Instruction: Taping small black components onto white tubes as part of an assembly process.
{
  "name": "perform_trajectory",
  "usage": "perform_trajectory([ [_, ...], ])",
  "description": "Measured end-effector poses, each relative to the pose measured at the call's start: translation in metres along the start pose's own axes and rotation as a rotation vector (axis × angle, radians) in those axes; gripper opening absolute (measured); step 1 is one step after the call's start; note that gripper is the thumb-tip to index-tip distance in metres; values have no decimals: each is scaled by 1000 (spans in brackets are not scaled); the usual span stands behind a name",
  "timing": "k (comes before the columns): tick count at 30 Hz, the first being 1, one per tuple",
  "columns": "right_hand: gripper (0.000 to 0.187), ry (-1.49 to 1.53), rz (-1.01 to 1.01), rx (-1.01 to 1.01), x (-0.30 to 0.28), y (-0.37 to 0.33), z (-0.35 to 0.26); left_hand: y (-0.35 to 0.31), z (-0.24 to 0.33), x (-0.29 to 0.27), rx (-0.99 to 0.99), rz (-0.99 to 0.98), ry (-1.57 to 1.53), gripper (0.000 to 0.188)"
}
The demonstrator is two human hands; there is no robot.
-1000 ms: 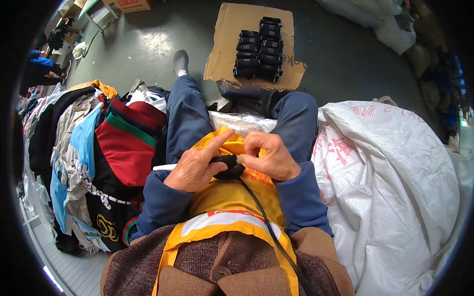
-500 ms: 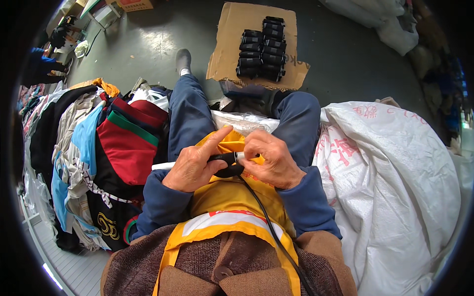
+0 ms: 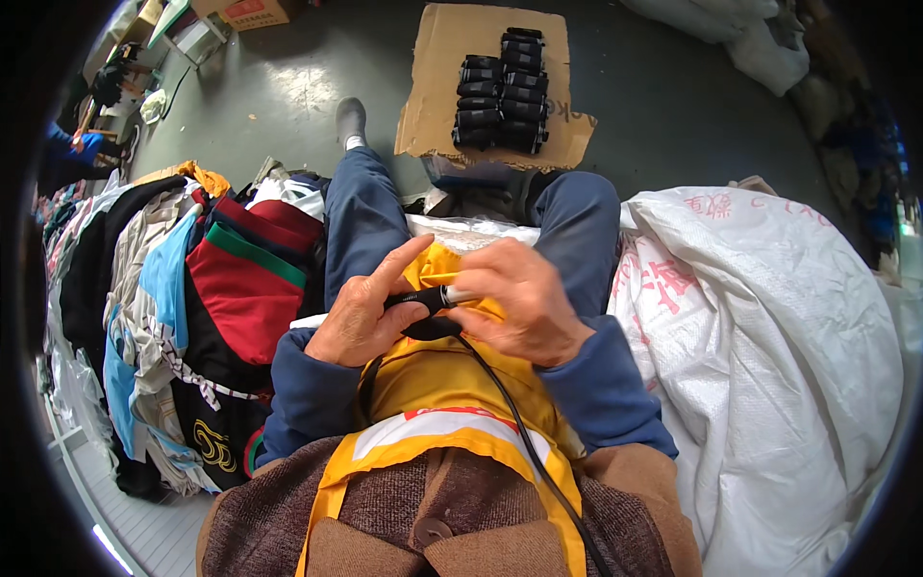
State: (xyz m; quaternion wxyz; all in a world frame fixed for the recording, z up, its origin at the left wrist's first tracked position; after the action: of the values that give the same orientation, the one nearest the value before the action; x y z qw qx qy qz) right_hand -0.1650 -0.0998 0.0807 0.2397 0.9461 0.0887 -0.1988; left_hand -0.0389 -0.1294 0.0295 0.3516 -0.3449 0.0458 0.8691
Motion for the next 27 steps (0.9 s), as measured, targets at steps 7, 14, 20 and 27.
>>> perform_trajectory([
  [7, 22, -174, -110, -131, -9, -5, 1, 5, 3, -9, 58, 49, -22, 69],
  [14, 60, 642, 408, 342, -11, -20, 37, 6, 4, -11, 33, 44, -269, 65],
  [20, 36, 1114, 328, 604, 61, -28, 57, 8, -5, 0, 13, 84, -567, 57],
  [27, 11, 1143, 538, 679, 62, -50, 81, 14, -17, -11, 46, 201, -345, 38],
])
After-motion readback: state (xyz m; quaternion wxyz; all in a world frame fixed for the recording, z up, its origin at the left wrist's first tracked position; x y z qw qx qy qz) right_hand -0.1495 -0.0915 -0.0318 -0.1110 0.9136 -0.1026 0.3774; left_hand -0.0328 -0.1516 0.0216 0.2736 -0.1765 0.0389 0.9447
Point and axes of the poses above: each hand's wrist, its own y-axis towards the middle knuckle, its own x-axis out of the palm, z = x × y, the point moved 9 cm from there along y, towards the middle knuckle, and after that the axes turned 12 degrees about y, right-handed, at the moved point
